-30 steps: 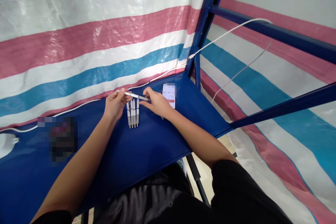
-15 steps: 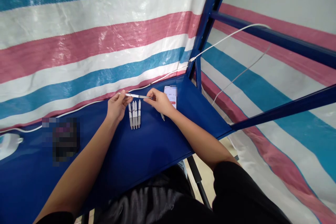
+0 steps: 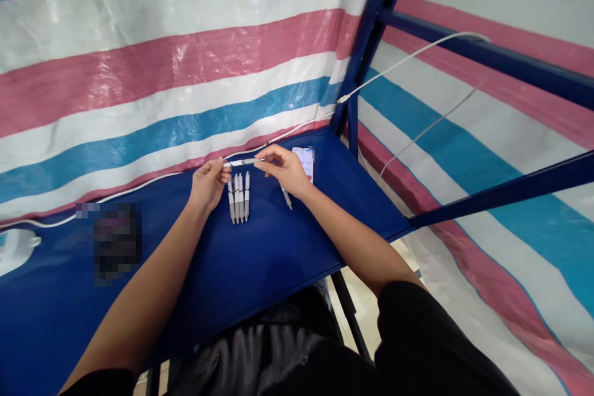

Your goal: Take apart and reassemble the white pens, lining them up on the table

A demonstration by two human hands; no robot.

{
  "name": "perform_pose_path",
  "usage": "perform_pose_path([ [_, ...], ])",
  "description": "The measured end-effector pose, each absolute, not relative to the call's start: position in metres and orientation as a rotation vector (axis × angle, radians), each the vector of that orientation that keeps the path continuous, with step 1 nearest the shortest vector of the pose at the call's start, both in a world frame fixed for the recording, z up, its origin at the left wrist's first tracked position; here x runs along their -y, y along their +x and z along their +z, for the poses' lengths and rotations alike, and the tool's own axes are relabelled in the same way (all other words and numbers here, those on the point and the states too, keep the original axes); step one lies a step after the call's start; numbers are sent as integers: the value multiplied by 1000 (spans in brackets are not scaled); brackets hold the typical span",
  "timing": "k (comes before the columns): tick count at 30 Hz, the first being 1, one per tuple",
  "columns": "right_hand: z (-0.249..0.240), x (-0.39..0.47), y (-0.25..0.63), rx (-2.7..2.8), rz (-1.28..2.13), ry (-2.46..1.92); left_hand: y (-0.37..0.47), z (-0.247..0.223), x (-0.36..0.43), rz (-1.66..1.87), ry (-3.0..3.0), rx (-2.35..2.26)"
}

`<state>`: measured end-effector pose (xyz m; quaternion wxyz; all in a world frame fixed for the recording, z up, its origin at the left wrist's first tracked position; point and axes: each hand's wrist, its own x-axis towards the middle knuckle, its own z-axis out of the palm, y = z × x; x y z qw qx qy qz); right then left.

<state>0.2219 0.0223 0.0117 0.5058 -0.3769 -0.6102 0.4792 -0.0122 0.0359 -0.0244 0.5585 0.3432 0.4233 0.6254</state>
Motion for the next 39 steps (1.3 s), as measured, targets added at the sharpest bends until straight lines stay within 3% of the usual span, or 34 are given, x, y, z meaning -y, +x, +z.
perform_pose_path([
  [8,0,-34,227,1445,1095,-747,-16,-21,-35,1440,684,-972],
  [23,10,-33,236,1359,877,-877,-13,-22,-37,1462,668,-1022],
  [39,-13,-34,221,1398,1082,-1032,-8,-30,-33,1472,921,-1029],
])
